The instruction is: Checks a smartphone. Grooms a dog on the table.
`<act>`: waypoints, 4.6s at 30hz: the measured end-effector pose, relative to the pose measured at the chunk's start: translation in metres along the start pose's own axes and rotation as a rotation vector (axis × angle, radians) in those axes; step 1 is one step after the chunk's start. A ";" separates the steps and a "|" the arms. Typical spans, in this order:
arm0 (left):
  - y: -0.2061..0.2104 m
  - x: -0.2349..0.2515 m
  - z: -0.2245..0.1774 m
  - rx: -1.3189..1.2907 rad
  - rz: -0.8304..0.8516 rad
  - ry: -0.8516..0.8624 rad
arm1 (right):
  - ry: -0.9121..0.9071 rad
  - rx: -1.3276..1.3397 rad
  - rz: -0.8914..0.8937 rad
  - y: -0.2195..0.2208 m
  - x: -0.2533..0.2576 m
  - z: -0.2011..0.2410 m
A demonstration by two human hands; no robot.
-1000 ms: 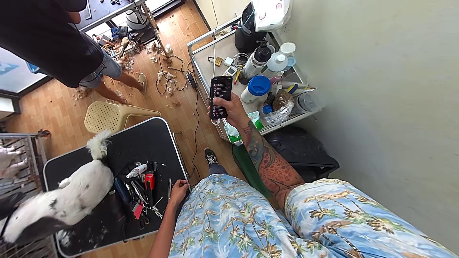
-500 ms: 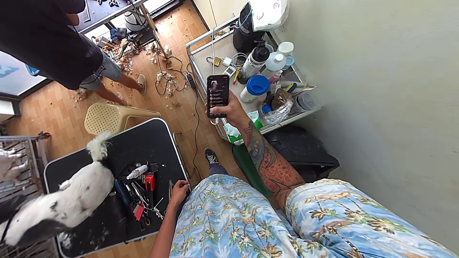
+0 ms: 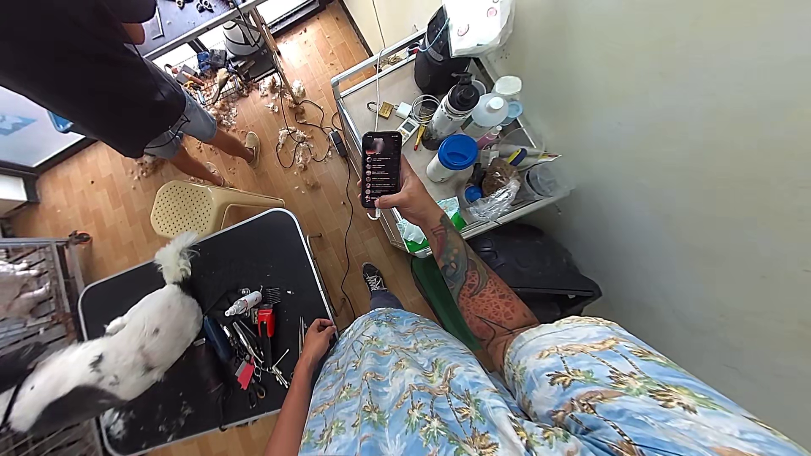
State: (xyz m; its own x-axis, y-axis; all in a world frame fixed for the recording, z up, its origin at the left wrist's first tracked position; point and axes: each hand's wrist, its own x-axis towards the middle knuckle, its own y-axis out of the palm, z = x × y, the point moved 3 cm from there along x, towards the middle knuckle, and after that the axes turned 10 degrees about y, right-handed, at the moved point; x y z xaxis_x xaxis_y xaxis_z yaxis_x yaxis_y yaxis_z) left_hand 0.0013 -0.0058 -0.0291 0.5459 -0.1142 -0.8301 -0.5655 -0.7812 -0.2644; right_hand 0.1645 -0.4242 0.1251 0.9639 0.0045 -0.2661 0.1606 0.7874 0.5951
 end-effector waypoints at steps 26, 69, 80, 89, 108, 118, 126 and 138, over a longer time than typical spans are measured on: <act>-0.001 0.000 -0.005 0.023 0.007 -0.001 | 0.032 0.031 0.021 -0.004 -0.003 0.002; -0.001 0.001 -0.003 0.012 -0.002 0.000 | 0.136 0.167 -0.368 -0.020 0.005 -0.006; 0.000 0.001 -0.002 0.001 -0.009 -0.002 | 0.134 0.202 -0.415 -0.023 0.006 -0.006; 0.000 0.000 -0.003 -0.007 -0.015 0.000 | 0.152 0.162 -0.457 -0.025 0.006 -0.008; -0.001 -0.017 0.005 -0.052 0.002 0.013 | 0.175 0.315 -0.813 -0.089 0.043 -0.080; -0.002 -0.087 0.025 -0.057 0.020 0.104 | 0.040 0.314 -0.788 -0.160 0.064 -0.120; -0.013 -0.145 0.074 -0.091 -0.060 0.060 | 0.029 0.067 -0.897 -0.152 0.077 -0.117; -0.020 -0.225 0.186 -0.278 -0.273 -0.179 | 0.193 -0.361 -0.751 -0.136 0.052 -0.098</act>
State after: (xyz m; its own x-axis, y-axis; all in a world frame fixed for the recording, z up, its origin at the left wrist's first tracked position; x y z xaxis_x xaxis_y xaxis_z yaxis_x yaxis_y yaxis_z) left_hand -0.2249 0.1498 0.0713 0.5231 0.2088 -0.8263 -0.2137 -0.9064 -0.3643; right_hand 0.1723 -0.4703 -0.0440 0.5708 -0.5176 -0.6374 0.6331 0.7718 -0.0597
